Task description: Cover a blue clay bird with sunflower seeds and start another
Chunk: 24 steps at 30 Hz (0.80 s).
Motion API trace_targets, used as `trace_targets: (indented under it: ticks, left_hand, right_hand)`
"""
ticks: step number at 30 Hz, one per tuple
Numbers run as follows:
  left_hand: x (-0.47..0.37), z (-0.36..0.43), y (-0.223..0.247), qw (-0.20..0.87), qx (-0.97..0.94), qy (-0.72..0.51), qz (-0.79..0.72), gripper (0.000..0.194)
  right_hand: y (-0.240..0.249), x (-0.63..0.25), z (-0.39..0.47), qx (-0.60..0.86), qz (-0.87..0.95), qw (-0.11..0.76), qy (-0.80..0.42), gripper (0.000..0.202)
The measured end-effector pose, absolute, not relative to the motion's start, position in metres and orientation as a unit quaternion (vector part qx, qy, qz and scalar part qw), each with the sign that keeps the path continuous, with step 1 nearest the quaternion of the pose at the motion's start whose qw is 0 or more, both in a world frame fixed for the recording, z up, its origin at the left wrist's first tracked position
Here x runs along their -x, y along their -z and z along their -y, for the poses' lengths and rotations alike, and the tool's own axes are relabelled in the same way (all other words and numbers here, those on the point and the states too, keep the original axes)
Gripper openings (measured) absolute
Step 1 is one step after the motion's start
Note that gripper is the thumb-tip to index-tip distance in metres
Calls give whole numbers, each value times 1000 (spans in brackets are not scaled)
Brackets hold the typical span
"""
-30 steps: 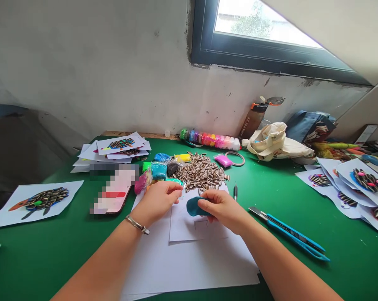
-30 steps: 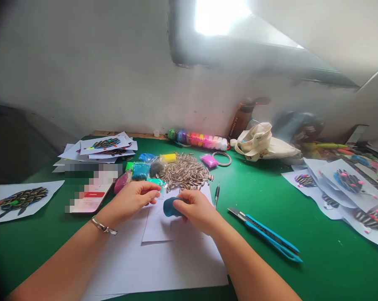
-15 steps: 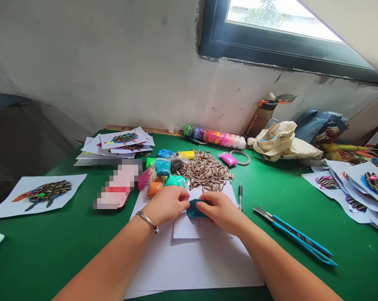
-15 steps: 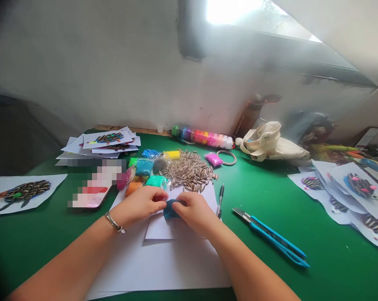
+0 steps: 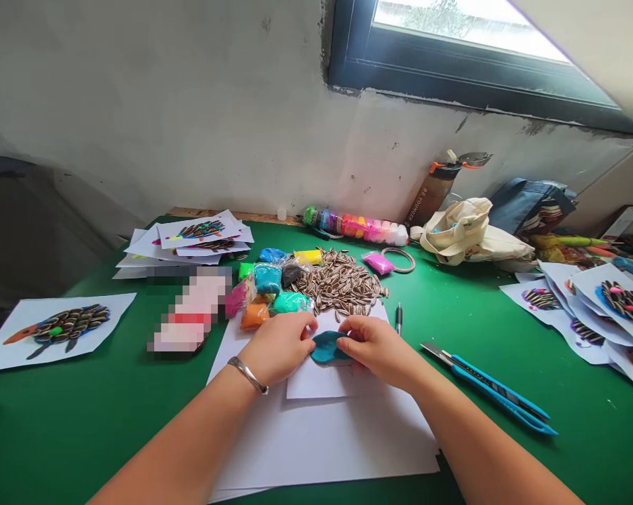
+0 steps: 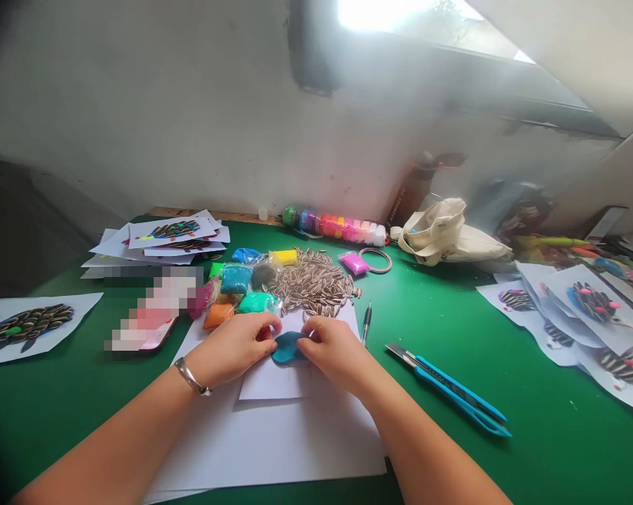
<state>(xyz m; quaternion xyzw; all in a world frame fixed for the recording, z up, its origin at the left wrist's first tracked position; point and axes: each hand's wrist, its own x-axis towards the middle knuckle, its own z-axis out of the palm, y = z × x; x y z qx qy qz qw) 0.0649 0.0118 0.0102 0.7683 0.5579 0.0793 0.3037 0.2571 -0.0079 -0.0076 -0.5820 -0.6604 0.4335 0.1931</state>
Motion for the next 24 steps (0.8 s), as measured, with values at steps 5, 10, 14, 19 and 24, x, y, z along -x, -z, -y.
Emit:
trace_targets:
  ticks: [5, 10, 14, 19, 24]
  left_hand:
    - [-68, -11, -11, 285, -774, -69, -562, 16]
    - [-68, -10, -14, 278, -775, -53, -566, 16]
    - [-68, -9, -13, 281, -775, -53, -563, 16]
    - [-67, -11, -12, 285, -776, -56, -560, 16]
    - [-67, -10, -12, 279, -778, -56, -561, 15]
  right_hand:
    - [5, -262, 7, 596, 662, 182, -416, 10]
    - [3, -266, 6, 607, 674, 164, -389, 14]
    - [0, -270, 5, 604, 666, 149, -411, 18]
    - [-3, -274, 4, 591, 688, 128, -401, 24]
    - [1, -274, 3, 619, 724, 104, -286, 20]
